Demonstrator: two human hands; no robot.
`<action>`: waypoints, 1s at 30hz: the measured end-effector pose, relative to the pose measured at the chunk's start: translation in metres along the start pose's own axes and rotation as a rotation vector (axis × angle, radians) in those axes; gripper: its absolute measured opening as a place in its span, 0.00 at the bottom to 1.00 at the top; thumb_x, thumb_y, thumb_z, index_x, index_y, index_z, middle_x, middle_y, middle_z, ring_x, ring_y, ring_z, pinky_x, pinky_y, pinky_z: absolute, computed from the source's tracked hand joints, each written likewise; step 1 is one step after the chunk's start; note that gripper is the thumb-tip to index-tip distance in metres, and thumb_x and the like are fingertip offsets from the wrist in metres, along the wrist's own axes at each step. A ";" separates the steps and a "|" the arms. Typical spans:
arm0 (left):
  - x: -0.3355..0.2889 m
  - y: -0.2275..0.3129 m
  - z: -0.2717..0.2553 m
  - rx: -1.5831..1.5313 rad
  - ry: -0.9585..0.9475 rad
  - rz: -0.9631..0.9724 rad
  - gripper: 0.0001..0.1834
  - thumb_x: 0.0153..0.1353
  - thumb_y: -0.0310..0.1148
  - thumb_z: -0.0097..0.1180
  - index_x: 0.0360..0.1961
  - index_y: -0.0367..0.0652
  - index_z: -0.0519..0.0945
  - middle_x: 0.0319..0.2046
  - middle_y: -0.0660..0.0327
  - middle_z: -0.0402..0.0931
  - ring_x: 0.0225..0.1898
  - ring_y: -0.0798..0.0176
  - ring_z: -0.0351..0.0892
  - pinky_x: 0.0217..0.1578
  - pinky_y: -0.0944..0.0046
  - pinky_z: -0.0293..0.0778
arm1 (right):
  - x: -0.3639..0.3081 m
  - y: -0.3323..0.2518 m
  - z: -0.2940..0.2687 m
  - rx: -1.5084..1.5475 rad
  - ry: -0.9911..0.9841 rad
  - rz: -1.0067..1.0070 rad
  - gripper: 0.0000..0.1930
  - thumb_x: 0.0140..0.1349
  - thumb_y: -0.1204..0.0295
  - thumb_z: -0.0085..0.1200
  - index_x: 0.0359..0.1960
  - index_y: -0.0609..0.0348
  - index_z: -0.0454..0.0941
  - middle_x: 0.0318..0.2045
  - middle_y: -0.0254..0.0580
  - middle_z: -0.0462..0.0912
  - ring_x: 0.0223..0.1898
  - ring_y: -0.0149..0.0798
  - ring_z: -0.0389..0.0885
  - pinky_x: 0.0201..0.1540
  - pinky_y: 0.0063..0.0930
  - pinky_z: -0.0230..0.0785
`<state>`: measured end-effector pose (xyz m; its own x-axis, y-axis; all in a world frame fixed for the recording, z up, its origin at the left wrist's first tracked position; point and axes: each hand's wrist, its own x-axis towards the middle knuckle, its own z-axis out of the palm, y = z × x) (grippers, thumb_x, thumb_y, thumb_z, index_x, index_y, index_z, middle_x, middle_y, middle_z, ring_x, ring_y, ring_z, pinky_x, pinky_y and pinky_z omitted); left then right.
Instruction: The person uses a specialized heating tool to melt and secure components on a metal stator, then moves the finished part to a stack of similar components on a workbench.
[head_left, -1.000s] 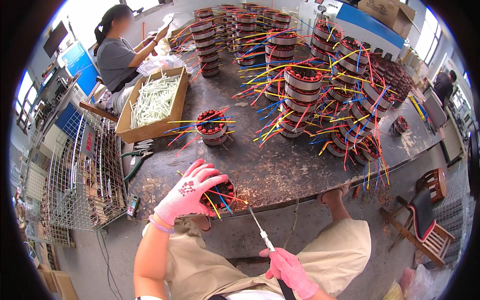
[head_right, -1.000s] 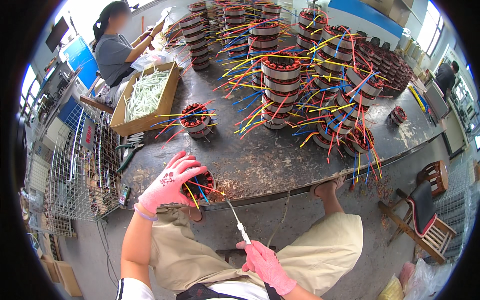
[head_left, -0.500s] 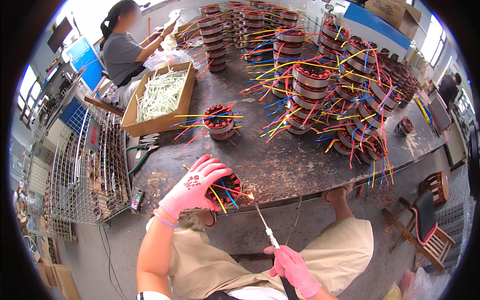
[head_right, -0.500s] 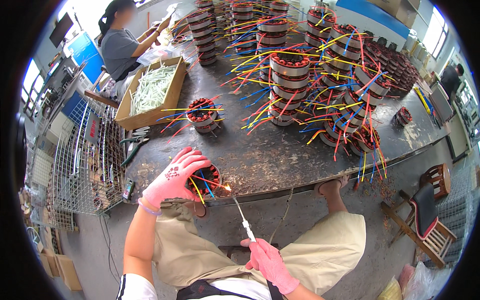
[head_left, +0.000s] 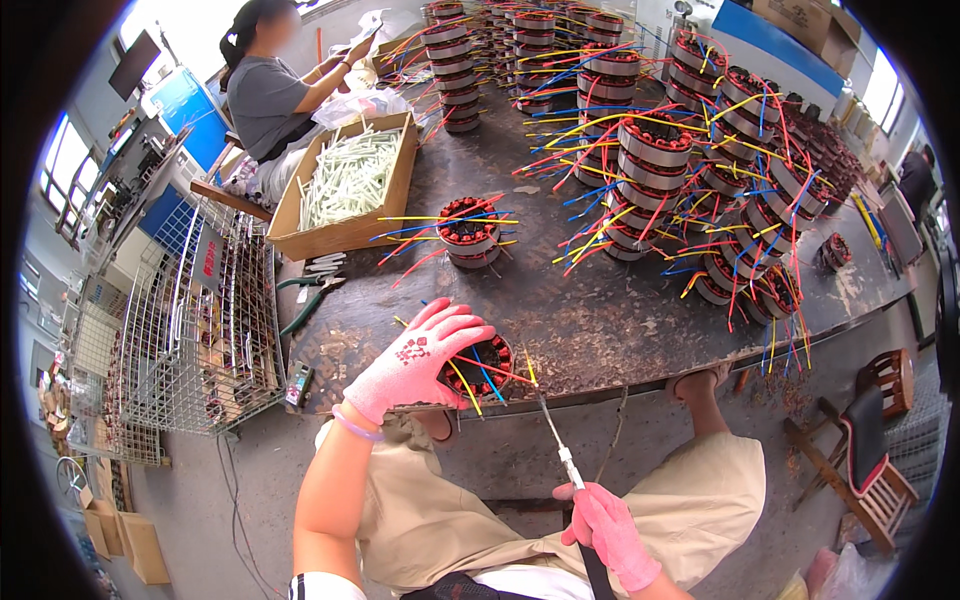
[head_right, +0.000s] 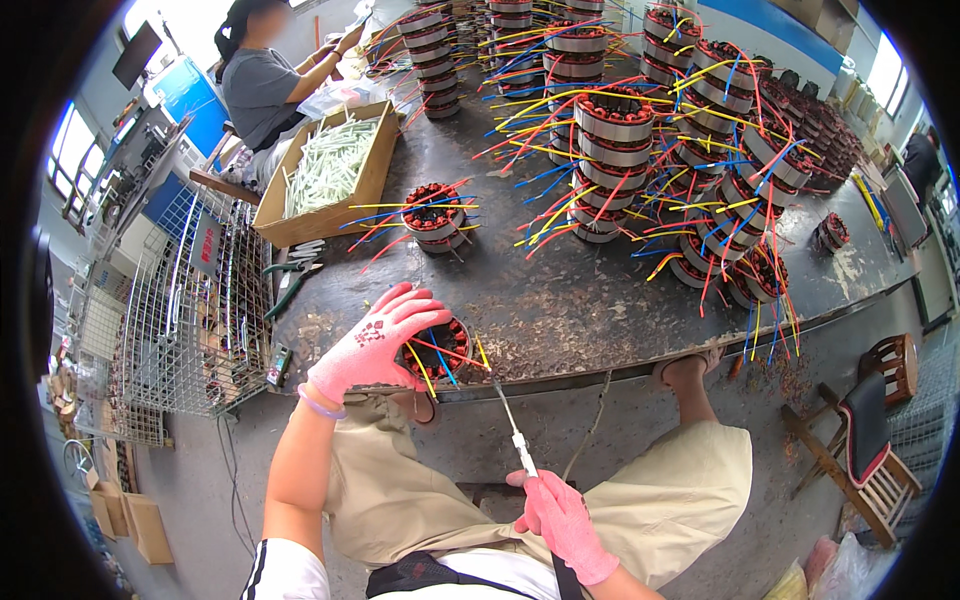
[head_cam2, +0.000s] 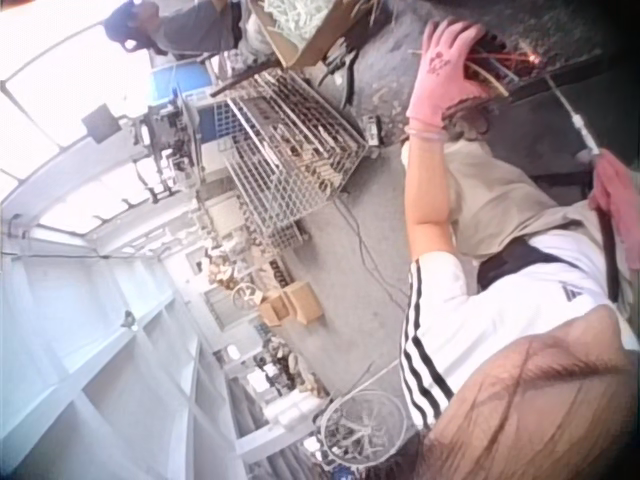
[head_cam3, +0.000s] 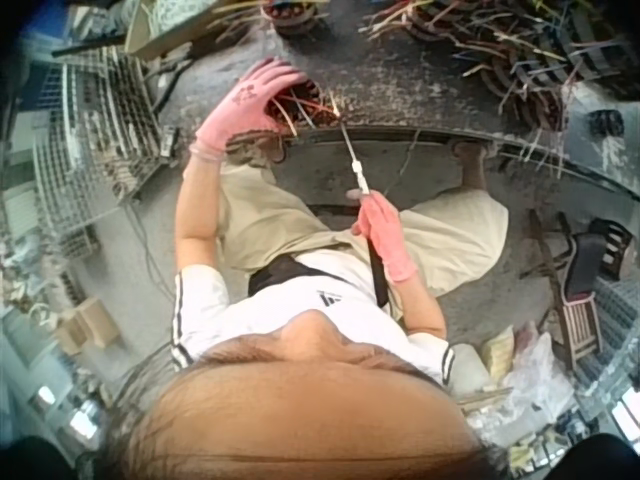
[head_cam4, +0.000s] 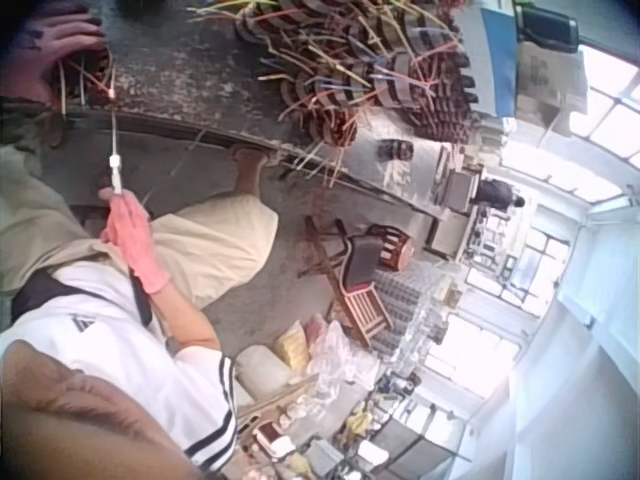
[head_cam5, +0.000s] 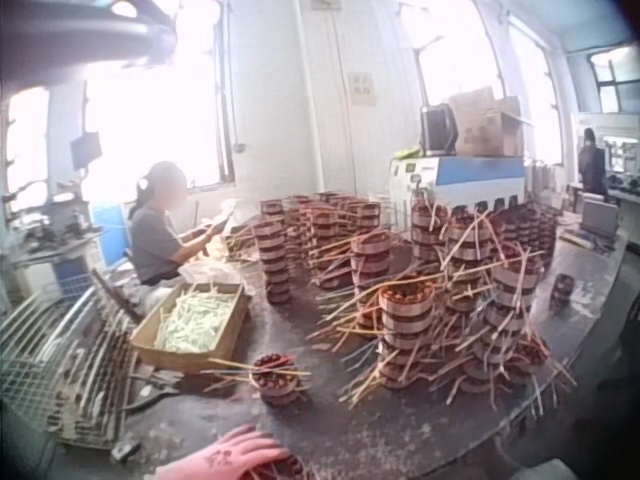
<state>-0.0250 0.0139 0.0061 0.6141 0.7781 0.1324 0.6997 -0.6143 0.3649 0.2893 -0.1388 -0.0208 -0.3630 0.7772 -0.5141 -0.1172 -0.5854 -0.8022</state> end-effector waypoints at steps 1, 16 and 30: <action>0.000 -0.001 0.001 -0.003 0.005 0.001 0.55 0.28 0.42 0.78 0.64 0.47 0.69 0.62 0.58 0.70 0.68 0.49 0.61 0.72 0.45 0.51 | 0.000 0.000 0.000 0.000 -0.003 -0.003 0.20 0.75 0.63 0.42 0.53 0.71 0.74 0.15 0.28 0.66 0.16 0.24 0.63 0.28 0.24 0.74; 0.004 0.002 0.002 0.006 0.013 0.000 0.51 0.27 0.46 0.77 0.59 0.46 0.74 0.59 0.56 0.72 0.66 0.49 0.64 0.72 0.44 0.52 | 0.003 0.004 -0.002 0.080 -0.019 0.067 0.17 0.75 0.65 0.43 0.54 0.66 0.75 0.17 0.28 0.65 0.20 0.22 0.64 0.31 0.24 0.72; 0.006 0.002 0.001 0.016 -0.001 0.002 0.50 0.29 0.50 0.76 0.60 0.46 0.74 0.60 0.57 0.71 0.67 0.49 0.63 0.72 0.43 0.51 | 0.001 0.001 0.001 0.145 -0.017 0.078 0.19 0.76 0.62 0.42 0.54 0.68 0.74 0.15 0.26 0.64 0.18 0.22 0.61 0.30 0.23 0.71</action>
<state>-0.0192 0.0172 0.0069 0.6163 0.7764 0.1320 0.7041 -0.6182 0.3494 0.2881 -0.1386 -0.0223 -0.3914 0.7248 -0.5669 -0.2202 -0.6719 -0.7071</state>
